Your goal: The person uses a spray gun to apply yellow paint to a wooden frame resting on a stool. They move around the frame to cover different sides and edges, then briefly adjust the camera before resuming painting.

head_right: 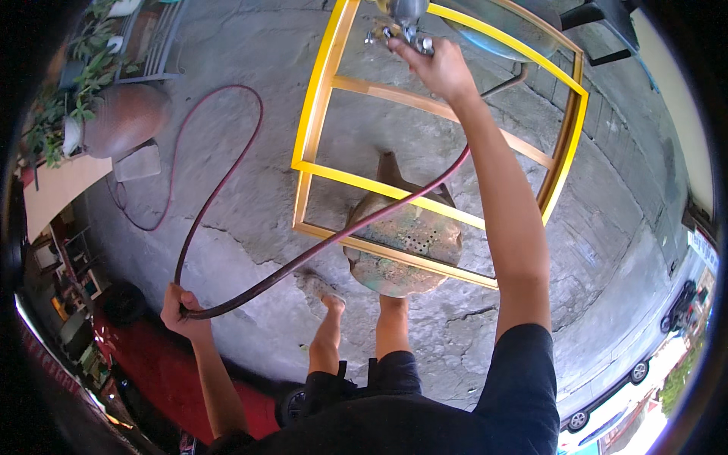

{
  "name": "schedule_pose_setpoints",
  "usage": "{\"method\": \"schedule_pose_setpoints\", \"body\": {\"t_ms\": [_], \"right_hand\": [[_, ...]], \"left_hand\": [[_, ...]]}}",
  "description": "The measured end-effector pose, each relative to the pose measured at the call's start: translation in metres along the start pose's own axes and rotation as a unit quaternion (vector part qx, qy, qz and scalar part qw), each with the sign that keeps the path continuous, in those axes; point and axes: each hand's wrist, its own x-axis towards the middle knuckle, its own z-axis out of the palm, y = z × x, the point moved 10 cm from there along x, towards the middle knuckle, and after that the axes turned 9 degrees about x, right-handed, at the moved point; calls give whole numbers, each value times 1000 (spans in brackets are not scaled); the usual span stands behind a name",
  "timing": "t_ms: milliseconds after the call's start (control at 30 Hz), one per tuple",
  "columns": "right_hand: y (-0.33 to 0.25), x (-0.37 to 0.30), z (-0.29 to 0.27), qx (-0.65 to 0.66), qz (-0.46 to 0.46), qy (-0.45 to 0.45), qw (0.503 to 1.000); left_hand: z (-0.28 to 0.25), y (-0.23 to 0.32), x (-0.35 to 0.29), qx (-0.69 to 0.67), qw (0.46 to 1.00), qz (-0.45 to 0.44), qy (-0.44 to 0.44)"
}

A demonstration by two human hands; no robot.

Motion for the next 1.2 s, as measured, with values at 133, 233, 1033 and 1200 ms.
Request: {"method": "schedule_pose_setpoints", "body": {"t_ms": [133,233,1033,1200], "right_hand": [[12,44,-2,69,-47,87,993],[1,62,-15,113,-9,140,984],[1,-102,73,135,27,-8,990],[-3,-137,86,118,40,-60,990]], "left_hand": [[-4,8,3,-11,999,-29,23],[-3,4,0,-15,999,-44,22],[-45,-34,-21,20,997,-28,62],[-48,-29,-25,0,998,4,66]]}}
